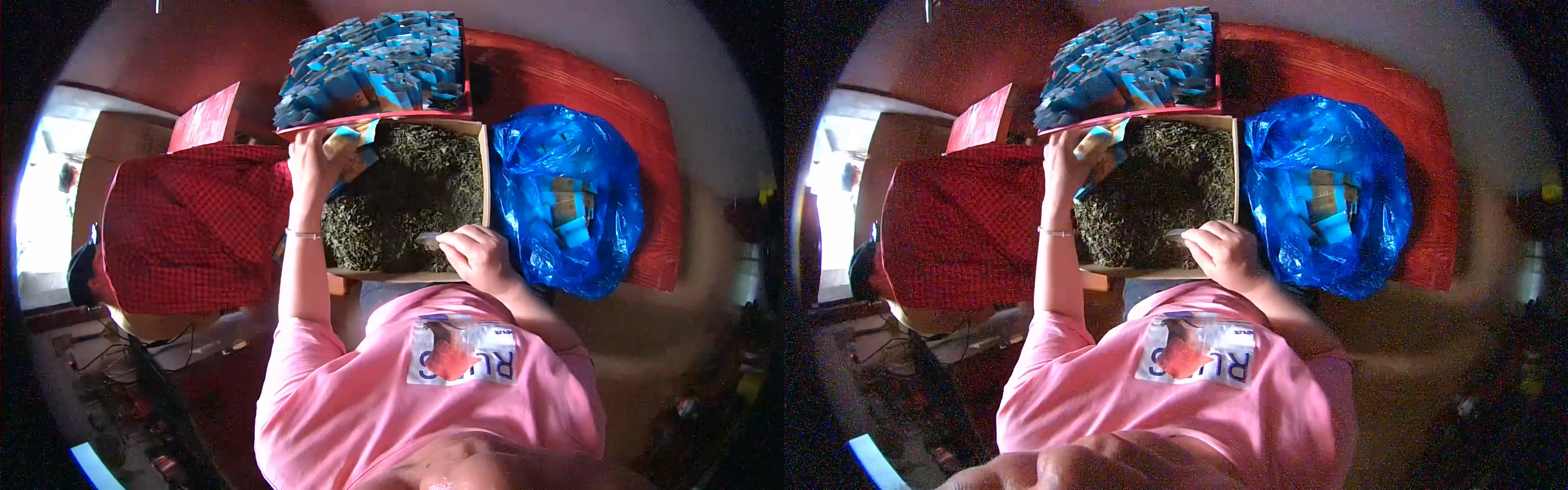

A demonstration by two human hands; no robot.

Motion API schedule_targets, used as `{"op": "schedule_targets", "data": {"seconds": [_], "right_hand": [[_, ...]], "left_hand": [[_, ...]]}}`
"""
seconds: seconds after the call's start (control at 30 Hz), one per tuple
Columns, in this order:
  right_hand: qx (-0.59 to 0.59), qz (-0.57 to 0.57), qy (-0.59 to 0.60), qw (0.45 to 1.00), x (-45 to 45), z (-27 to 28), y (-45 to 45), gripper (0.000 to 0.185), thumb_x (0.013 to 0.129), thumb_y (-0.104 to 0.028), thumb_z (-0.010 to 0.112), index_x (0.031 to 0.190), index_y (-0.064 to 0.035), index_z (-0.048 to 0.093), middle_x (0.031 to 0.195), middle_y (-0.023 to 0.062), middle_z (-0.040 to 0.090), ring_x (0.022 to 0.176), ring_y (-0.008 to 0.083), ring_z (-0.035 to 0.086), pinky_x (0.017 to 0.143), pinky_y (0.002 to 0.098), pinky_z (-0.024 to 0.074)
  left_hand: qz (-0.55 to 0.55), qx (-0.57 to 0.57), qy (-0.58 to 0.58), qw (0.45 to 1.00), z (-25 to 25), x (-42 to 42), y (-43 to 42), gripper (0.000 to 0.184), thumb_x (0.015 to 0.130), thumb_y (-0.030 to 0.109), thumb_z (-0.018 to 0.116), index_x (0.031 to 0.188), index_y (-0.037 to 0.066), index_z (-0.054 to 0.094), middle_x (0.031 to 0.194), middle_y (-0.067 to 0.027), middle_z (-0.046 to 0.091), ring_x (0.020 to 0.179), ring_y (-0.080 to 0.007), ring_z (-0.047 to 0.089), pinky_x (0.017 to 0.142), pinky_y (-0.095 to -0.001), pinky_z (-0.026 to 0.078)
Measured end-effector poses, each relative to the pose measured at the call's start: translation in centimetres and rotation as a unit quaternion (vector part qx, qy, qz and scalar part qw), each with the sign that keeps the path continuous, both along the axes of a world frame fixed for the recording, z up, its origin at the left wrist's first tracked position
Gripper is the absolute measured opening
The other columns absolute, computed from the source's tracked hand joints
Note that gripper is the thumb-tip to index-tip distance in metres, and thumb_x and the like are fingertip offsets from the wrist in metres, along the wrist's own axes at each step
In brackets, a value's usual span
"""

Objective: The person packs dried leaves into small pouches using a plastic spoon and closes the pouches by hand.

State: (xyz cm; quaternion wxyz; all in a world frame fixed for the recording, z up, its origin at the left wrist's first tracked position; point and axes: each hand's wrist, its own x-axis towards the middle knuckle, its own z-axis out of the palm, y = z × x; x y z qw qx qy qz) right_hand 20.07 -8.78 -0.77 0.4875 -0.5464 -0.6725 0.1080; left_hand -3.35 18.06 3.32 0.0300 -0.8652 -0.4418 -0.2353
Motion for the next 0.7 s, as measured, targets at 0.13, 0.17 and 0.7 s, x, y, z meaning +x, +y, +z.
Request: {"op": "schedule_targets", "data": {"seconds": [0.13,0.17,0.7], "right_hand": [[0.002,-0.001,-0.011,1.0,0.0,0.1,0.0,0.009,0.087,-0.006,0.078,0.095,-0.0074,0.074,0.083,0.0101,0.071,0.072,0.0313,0.07,0.065,0.0414,0.0556],[0.0,0.0,-0.013,1.0,0.0,-0.1,0.0,0.008,0.087,-0.007,0.078,0.095,-0.0074,0.074,0.082,0.0104,0.071,0.072,0.0314,0.07,0.065,0.0414,0.0556],[-0.009,-0.006,-0.035,0.999,0.1,-0.3,-0.2,0.01,0.088,-0.008,0.078,0.096,-0.0081,0.074,0.086,0.0106,0.073,0.075,0.0316,0.07,0.068,0.0411,0.0558]], "left_hand": [[0.039,-0.012,0.0,0.999,-1.5,-1.7,-2.2,0.056,0.08,0.037,0.09,0.123,0.007,0.07,0.117,-0.017,0.071,0.104,-0.0371,0.068,0.09,-0.0487,0.055],[0.04,-0.014,-0.002,0.999,-2.1,-2.0,-2.2,0.056,0.08,0.037,0.09,0.123,0.007,0.07,0.117,-0.017,0.071,0.104,-0.0371,0.068,0.09,-0.0487,0.055],[0.066,-0.026,-0.046,0.996,-2.3,-2.1,-5.8,0.046,0.089,0.033,0.08,0.125,0.007,0.067,0.116,-0.0152,0.069,0.107,-0.0376,0.065,0.09,-0.0513,0.055]]}}
